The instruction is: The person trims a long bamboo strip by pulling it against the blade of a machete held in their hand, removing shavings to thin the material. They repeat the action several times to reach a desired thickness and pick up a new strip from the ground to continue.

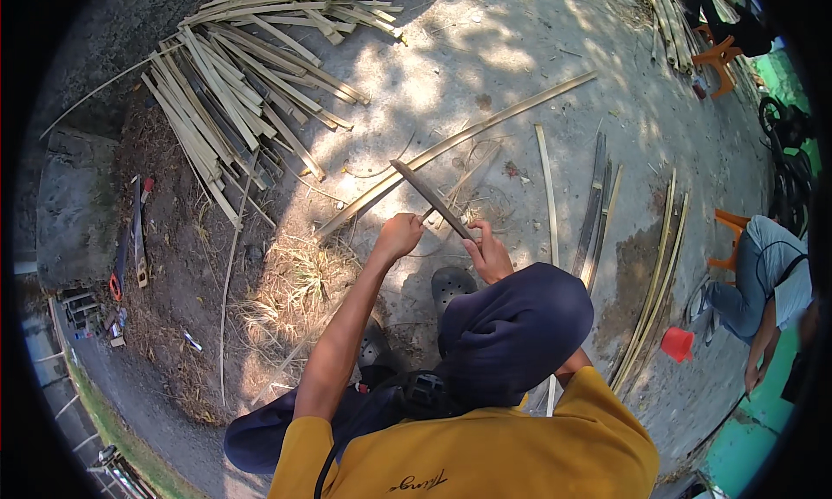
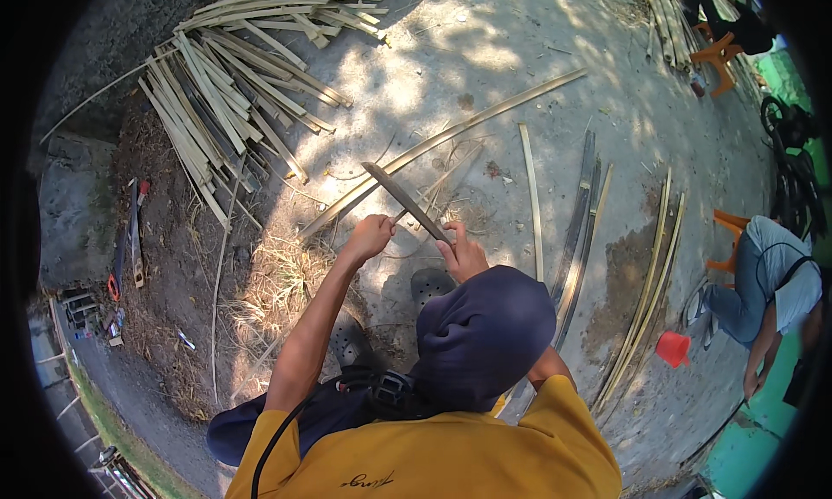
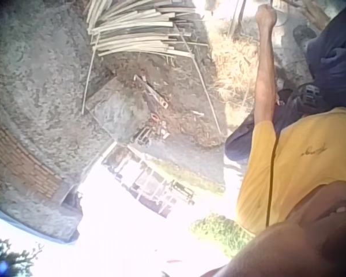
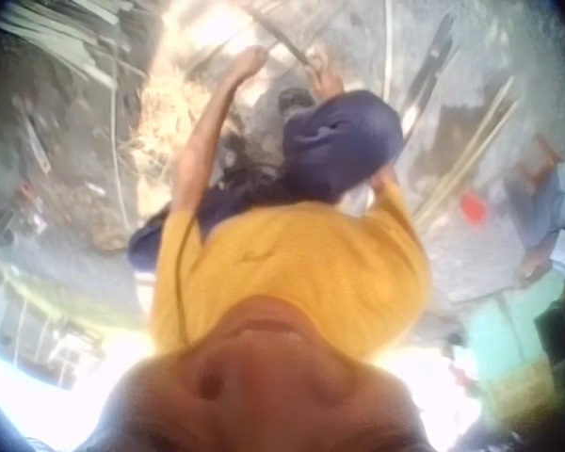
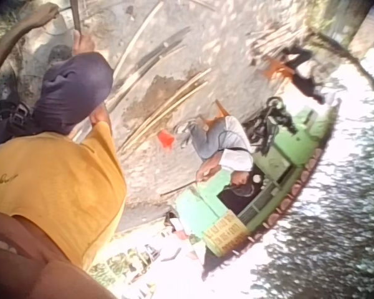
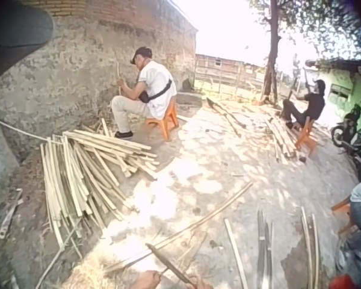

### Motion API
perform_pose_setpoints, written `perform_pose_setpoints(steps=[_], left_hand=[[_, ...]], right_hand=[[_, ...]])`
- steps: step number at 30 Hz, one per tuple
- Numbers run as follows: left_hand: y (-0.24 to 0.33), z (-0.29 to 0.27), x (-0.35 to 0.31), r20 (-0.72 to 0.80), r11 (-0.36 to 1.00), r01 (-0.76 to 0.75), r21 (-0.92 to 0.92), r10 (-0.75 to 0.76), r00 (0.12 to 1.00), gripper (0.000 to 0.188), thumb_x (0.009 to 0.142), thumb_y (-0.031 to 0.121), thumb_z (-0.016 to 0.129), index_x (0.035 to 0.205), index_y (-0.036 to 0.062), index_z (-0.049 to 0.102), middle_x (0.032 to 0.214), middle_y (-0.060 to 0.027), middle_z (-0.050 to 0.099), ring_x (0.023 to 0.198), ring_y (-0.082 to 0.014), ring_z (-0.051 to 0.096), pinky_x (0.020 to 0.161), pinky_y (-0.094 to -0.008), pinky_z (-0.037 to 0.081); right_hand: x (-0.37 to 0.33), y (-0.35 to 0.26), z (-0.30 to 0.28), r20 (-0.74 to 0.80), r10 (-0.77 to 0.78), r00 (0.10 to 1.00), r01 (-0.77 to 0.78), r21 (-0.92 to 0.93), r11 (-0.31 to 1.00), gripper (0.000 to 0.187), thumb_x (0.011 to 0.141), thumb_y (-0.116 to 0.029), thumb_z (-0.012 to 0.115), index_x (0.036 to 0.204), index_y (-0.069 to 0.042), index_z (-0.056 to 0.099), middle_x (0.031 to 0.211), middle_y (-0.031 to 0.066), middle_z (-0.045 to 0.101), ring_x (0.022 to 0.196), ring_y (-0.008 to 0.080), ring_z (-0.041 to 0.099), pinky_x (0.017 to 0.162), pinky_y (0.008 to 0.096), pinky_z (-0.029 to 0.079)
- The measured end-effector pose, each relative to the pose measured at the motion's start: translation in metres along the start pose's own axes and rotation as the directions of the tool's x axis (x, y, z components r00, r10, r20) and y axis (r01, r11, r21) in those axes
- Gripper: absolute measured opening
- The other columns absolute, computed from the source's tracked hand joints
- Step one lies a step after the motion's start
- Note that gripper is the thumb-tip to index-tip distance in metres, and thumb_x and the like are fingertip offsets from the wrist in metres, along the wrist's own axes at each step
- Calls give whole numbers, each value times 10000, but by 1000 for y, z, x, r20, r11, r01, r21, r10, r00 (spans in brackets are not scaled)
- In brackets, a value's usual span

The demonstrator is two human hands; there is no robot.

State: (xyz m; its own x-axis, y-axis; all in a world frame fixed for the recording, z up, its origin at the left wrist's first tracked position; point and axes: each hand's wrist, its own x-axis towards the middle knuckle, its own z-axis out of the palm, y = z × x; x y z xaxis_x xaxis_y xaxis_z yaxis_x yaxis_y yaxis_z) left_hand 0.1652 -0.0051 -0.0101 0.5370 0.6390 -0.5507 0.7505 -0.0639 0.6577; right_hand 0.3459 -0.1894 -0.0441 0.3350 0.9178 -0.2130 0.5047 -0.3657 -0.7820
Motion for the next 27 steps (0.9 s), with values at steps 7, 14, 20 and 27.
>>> perform_pose_setpoints(steps=[7,14,20,27], left_hand=[[-18,-10,-9,-6,992,-48,-114,48,999,377,1012,306,510,897,2,701,756,-218,675,638,-365,623,665,-468,503],[-10,-31,-21,370,746,335,-575,-128,920,207,1024,201,478,848,124,557,590,90,369,448,-45,287,404,-259,184],[-10,-32,-29,479,609,430,-666,-93,873,175,1028,171,463,881,135,550,606,113,382,430,-11,245,362,-233,154],[-2,-27,-28,376,732,360,-579,-153,914,206,1040,191,455,859,135,535,603,101,387,423,-22,264,361,-238,164]], right_hand=[[1,-18,2,110,-38,993,45,-56,997,484,1039,-389,585,1360,-82,393,759,204,693,738,469,679,679,533,488],[8,-24,5,81,-31,996,37,-73,997,481,1041,-423,569,1348,-81,426,764,202,702,752,470,685,691,540,494],[24,-1,-2,-110,-9,994,1,-71,997,415,1054,-385,548,1324,-86,450,685,170,668,708,446,686,654,532,485],[11,-23,-4,32,-71,997,74,-96,993,423,1048,-393,557,1321,-88,452,698,179,670,744,447,694,671,525,495]])
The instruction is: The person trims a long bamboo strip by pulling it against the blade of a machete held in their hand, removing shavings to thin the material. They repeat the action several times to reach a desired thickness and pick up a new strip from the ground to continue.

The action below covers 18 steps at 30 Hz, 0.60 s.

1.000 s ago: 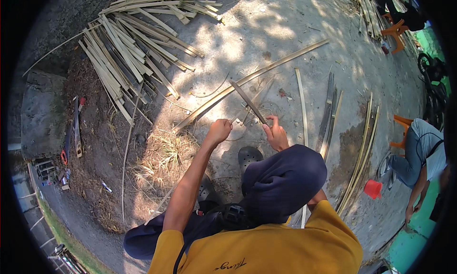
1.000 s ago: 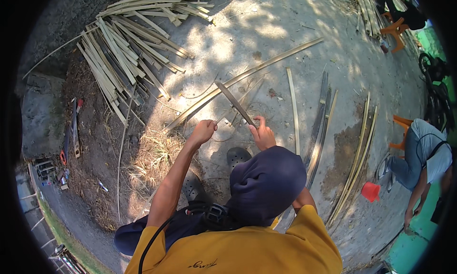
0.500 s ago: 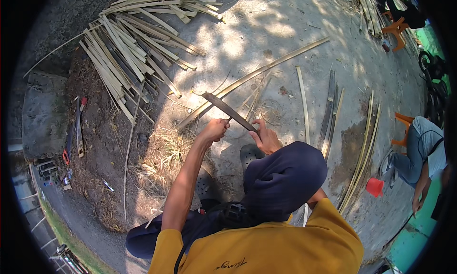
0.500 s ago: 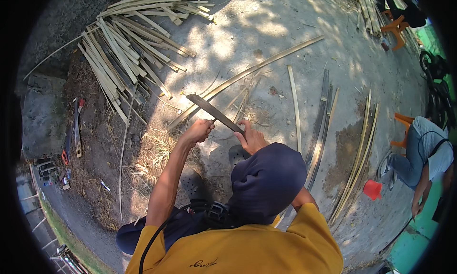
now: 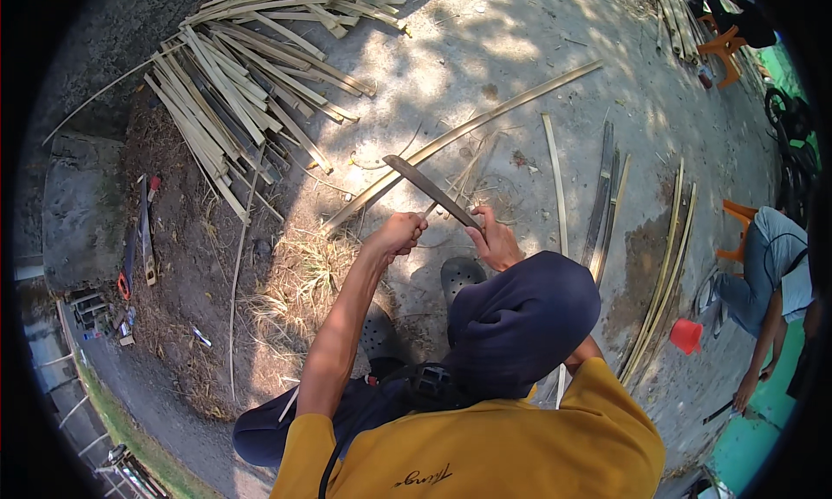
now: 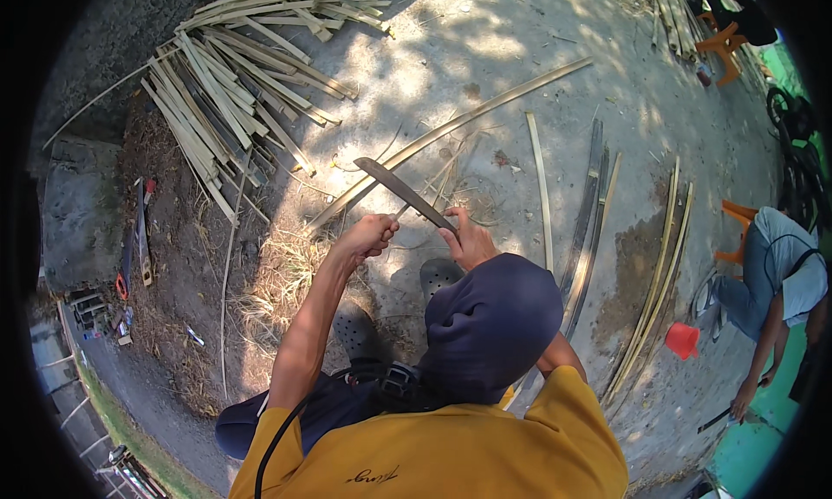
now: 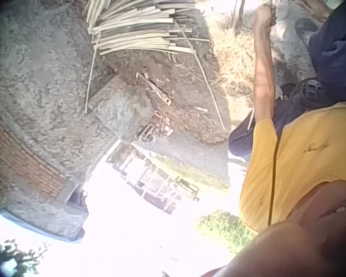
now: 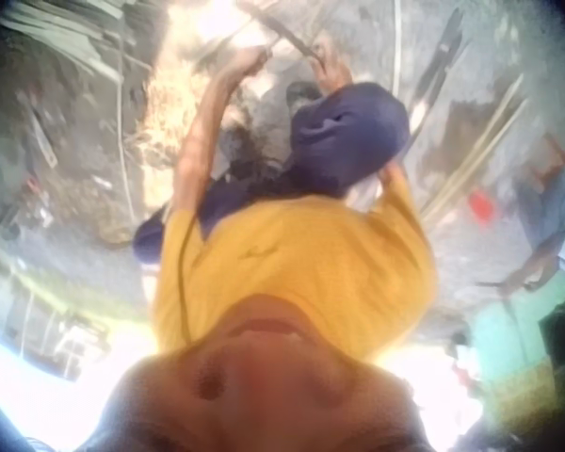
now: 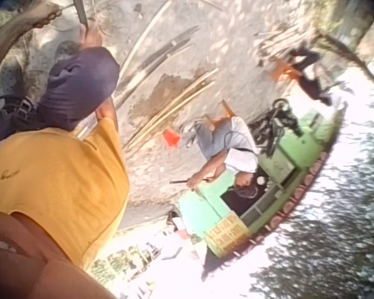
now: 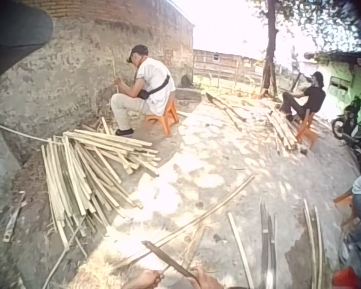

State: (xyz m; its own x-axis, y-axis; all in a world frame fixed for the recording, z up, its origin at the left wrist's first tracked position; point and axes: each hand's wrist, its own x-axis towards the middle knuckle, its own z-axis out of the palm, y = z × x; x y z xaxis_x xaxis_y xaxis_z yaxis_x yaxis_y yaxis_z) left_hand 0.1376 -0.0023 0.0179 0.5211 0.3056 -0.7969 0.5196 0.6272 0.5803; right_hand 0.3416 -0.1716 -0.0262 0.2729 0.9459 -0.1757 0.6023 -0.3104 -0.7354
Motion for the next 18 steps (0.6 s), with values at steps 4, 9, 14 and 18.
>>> perform_pose_setpoints(steps=[4,9,14,18], left_hand=[[-10,3,10,83,1000,-6,-22,8,997,192,1027,195,443,888,114,548,619,80,406,440,-39,292,386,-248,198],[-17,2,17,-63,986,5,165,6,998,271,1046,257,451,855,106,570,610,56,406,460,-74,312,412,-290,231],[-13,9,16,-108,952,-103,288,139,984,310,1046,274,462,818,95,571,594,45,391,476,-92,320,440,-318,256],[-21,12,17,-102,962,-58,265,88,991,304,1045,276,465,824,96,573,599,42,398,483,-91,331,442,-312,251]], right_hand=[[5,35,0,-56,64,996,-65,-23,998,434,1042,-405,566,1325,-97,451,684,181,655,727,453,682,669,526,485],[3,25,8,-44,117,992,-114,76,991,444,1038,-421,568,1321,-100,448,704,185,674,749,459,688,691,531,496],[-9,20,8,15,70,997,-71,53,996,422,1043,-400,562,1321,-101,453,675,165,655,726,443,678,682,526,484],[1,41,7,-53,111,992,-112,-13,994,400,1049,-394,550,1319,-110,470,664,153,648,725,431,680,677,510,484]])
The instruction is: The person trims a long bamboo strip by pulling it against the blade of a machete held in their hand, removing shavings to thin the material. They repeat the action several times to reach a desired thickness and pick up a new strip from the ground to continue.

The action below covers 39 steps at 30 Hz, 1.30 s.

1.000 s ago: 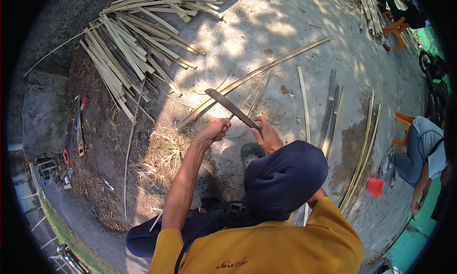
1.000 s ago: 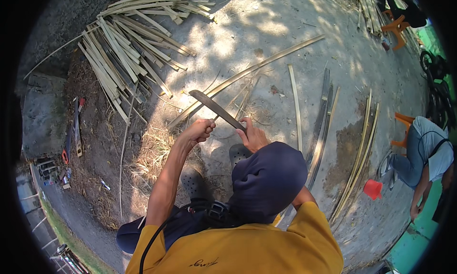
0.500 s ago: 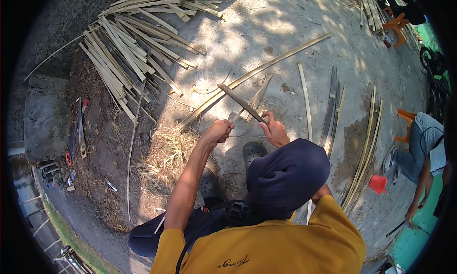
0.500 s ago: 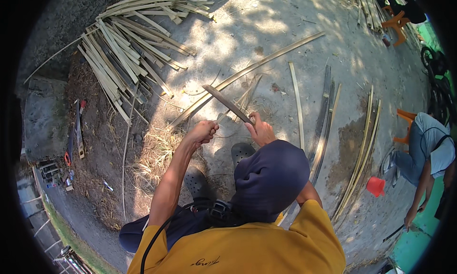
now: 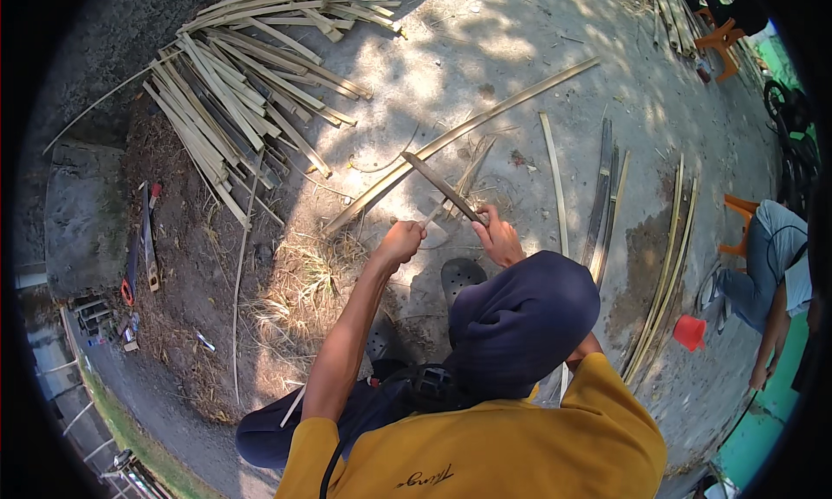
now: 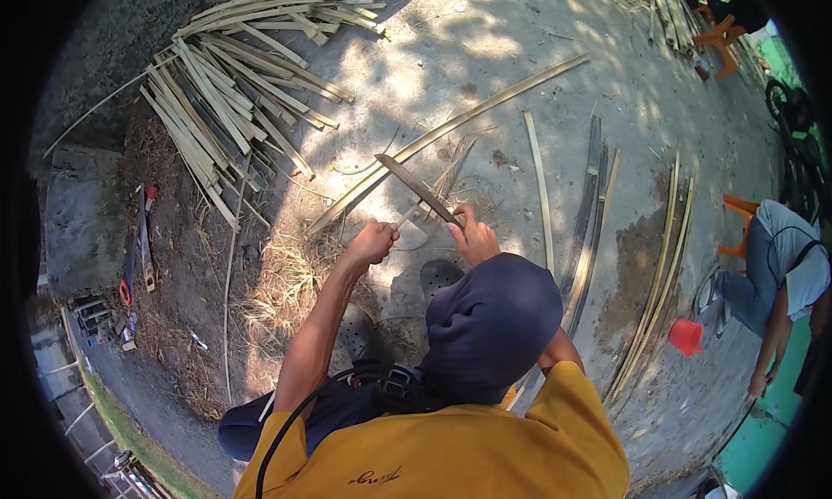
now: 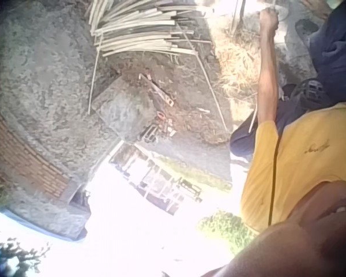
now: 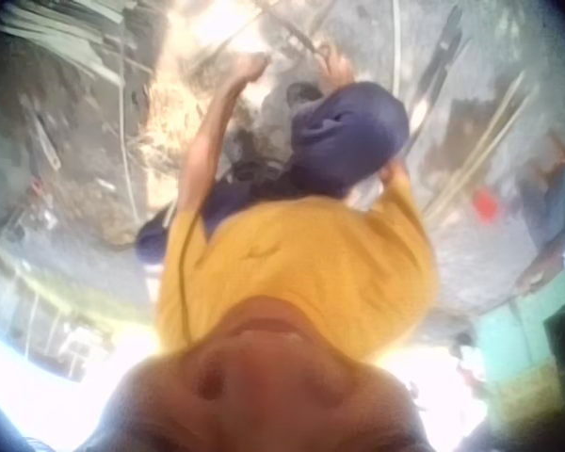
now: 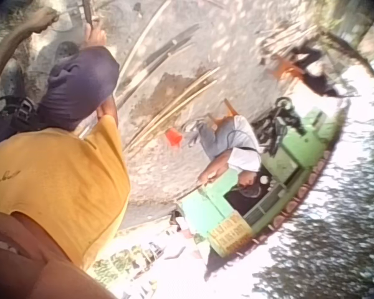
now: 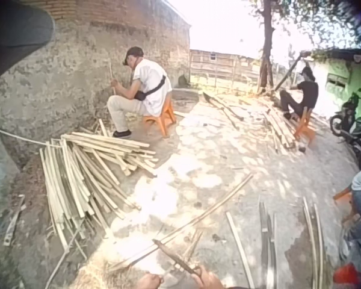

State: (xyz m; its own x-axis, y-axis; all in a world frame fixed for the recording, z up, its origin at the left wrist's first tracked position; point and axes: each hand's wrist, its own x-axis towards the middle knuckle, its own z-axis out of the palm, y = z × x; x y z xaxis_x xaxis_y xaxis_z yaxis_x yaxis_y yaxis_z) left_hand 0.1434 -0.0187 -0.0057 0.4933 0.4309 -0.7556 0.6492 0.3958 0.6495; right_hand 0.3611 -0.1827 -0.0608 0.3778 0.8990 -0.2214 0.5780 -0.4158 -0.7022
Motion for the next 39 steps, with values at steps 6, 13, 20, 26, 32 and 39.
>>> perform_pose_setpoints(steps=[6,13,20,26,32,39], left_hand=[[9,-5,-6,-14,999,-38,-34,37,999,320,1064,274,446,821,102,563,598,54,394,486,-83,324,435,-306,237],[8,-1,-17,25,997,-52,-59,54,998,317,1053,258,442,814,96,573,589,48,391,488,-88,326,447,-309,246],[14,-3,-18,-64,993,-118,4,118,991,341,1044,241,449,778,78,586,596,29,433,502,-107,355,477,-337,294],[3,-5,-29,-45,980,-152,130,159,986,344,1074,319,455,823,115,573,599,75,390,493,-70,331,460,-287,263],[-3,-18,-24,-79,977,-182,114,192,978,350,1080,346,470,826,125,565,595,77,372,488,-63,313,448,-277,236],[-4,-24,-32,-88,967,-172,189,191,978,404,1043,327,476,781,50,610,633,-66,535,615,-189,493,611,-395,403]], right_hand=[[-21,-22,10,23,-92,995,90,98,991,370,1051,-392,553,1287,-117,482,679,169,658,697,450,671,639,526,479],[8,14,-7,-104,64,993,-66,-14,998,396,1049,-391,557,1311,-111,463,693,181,667,709,454,681,650,522,492],[-14,-25,0,33,-112,993,109,79,991,413,1038,-407,561,1298,-100,468,684,196,659,738,482,674,676,538,493],[12,9,-16,-55,48,997,-46,33,998,388,1045,-388,554,1283,-94,468,679,207,655,741,492,671,669,556,478],[-13,-25,-1,37,-119,992,116,76,990,380,1043,-348,562,1312,-104,450,680,176,648,715,447,666,666,510,466],[24,16,-13,-96,146,985,-138,86,987,490,1038,-447,542,1331,-67,443,706,216,674,775,506,673,735,572,475]])
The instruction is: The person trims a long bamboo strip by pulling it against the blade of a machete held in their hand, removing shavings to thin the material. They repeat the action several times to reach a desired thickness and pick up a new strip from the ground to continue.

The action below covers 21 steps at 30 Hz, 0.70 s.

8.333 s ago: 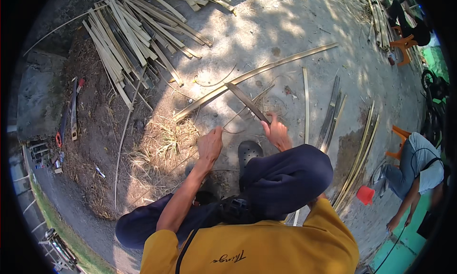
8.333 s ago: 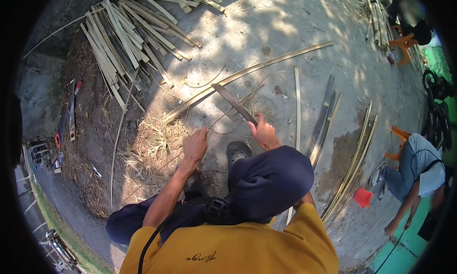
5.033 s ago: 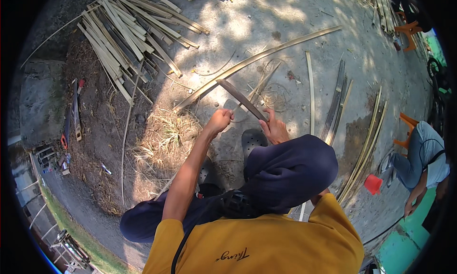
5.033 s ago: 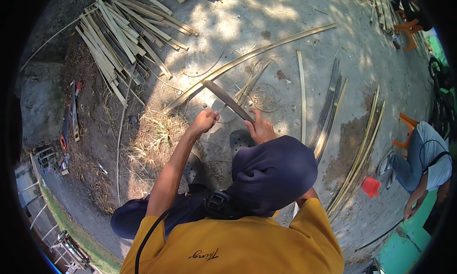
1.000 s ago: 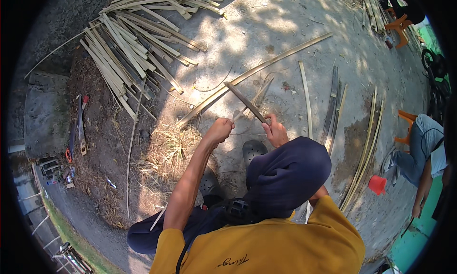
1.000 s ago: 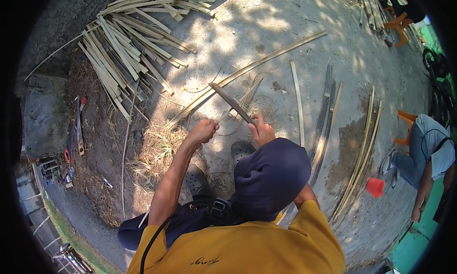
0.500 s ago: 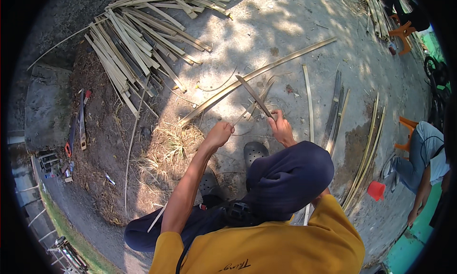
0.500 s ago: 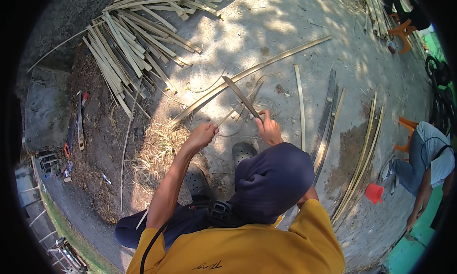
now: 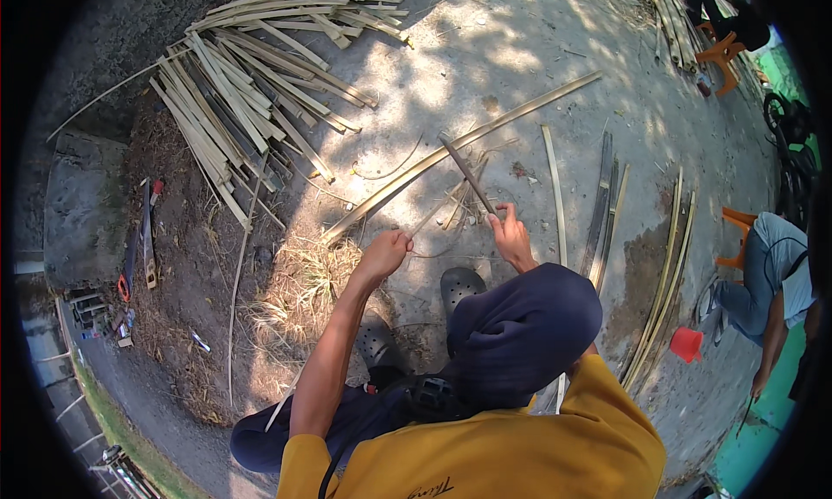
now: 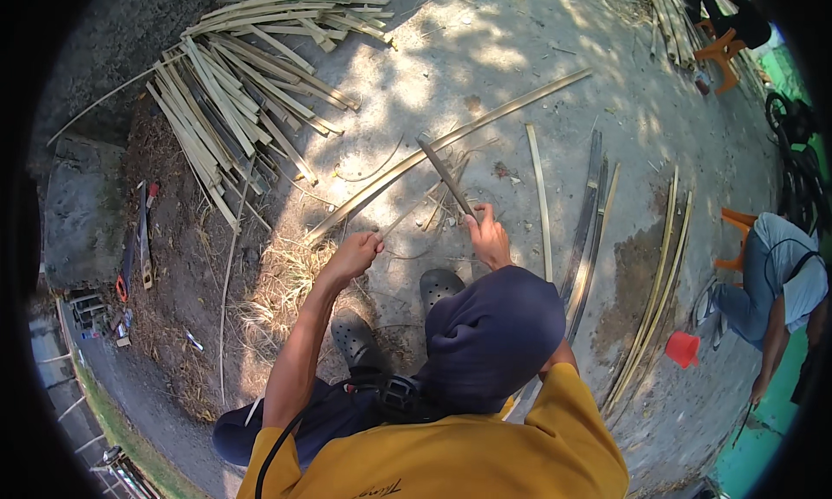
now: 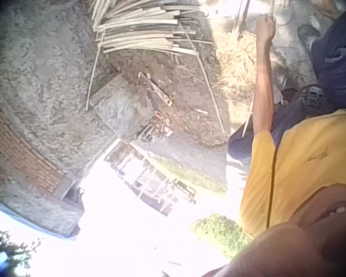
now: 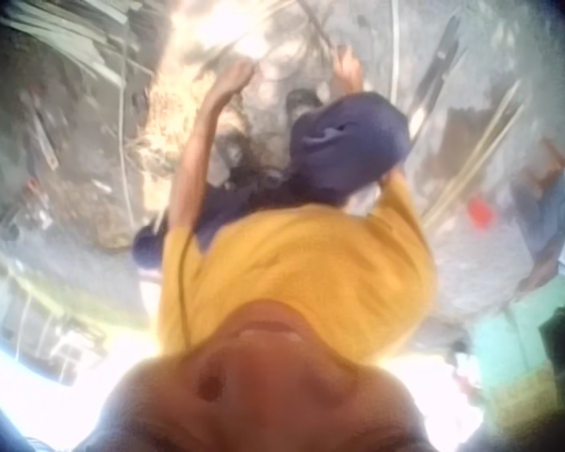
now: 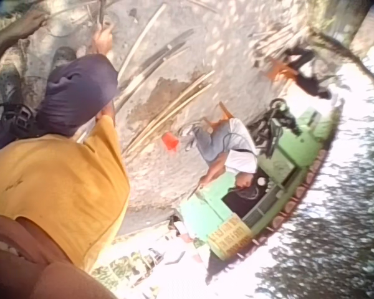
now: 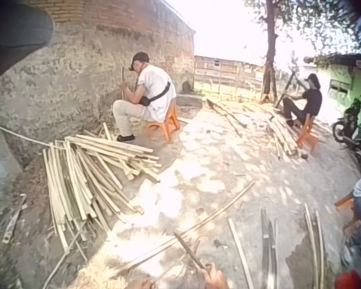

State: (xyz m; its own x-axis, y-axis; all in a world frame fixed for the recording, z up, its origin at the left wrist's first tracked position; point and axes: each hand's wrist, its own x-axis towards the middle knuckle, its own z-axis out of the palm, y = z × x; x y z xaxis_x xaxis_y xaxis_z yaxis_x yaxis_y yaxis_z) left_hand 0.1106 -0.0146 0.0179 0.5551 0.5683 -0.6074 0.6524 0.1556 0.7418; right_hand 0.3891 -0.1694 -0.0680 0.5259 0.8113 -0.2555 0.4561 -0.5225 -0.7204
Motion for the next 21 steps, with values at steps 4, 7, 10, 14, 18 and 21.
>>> perform_pose_setpoints(steps=[4,7,10,14,18,21], left_hand=[[12,-22,0,-38,965,-150,216,162,986,381,1057,318,480,790,69,587,608,-23,475,587,-169,472,584,-370,384],[30,-54,-6,-103,893,-144,426,206,973,374,1043,295,481,815,33,622,672,-121,584,671,-267,576,666,-418,442],[67,-100,-23,-93,839,-79,539,153,984,375,1022,326,498,931,25,702,942,-267,695,897,-478,654,819,-546,503],[89,-140,-48,-192,688,33,725,157,969,322,1017,315,528,981,50,707,954,-244,712,951,-455,672,856,-559,528],[61,-137,-74,-204,647,6,762,233,951,339,1041,303,511,892,40,667,827,-209,679,876,-435,663,785,-534,515],[42,-111,-87,-225,544,70,836,222,949,325,1025,305,521,916,54,696,829,-230,688,852,-437,682,791,-542,538]], right_hand=[[7,4,-11,-169,126,978,-138,-61,989,509,1044,-461,521,1345,-59,438,739,263,683,825,535,669,761,583,470],[7,3,-14,-263,166,951,-182,-40,982,517,1042,-461,528,1360,-63,442,763,277,689,840,533,671,771,572,470],[0,5,-25,-301,258,918,-253,55,966,528,1036,-462,542,1371,-64,447,783,273,697,861,519,679,788,563,471],[-16,45,-6,-481,151,864,-159,25,987,522,1029,-447,570,1364,-65,447,766,214,695,765,441,678,734,502,474],[-51,26,-2,-309,259,915,-210,183,961,516,1034,-460,573,1353,-80,434,714,158,652,645,328,615,677,459,454],[-69,18,6,-204,187,961,-136,241,961,445,1061,-402,560,1346,-92,417,657,84,587,547,200,507,575,388,418]])
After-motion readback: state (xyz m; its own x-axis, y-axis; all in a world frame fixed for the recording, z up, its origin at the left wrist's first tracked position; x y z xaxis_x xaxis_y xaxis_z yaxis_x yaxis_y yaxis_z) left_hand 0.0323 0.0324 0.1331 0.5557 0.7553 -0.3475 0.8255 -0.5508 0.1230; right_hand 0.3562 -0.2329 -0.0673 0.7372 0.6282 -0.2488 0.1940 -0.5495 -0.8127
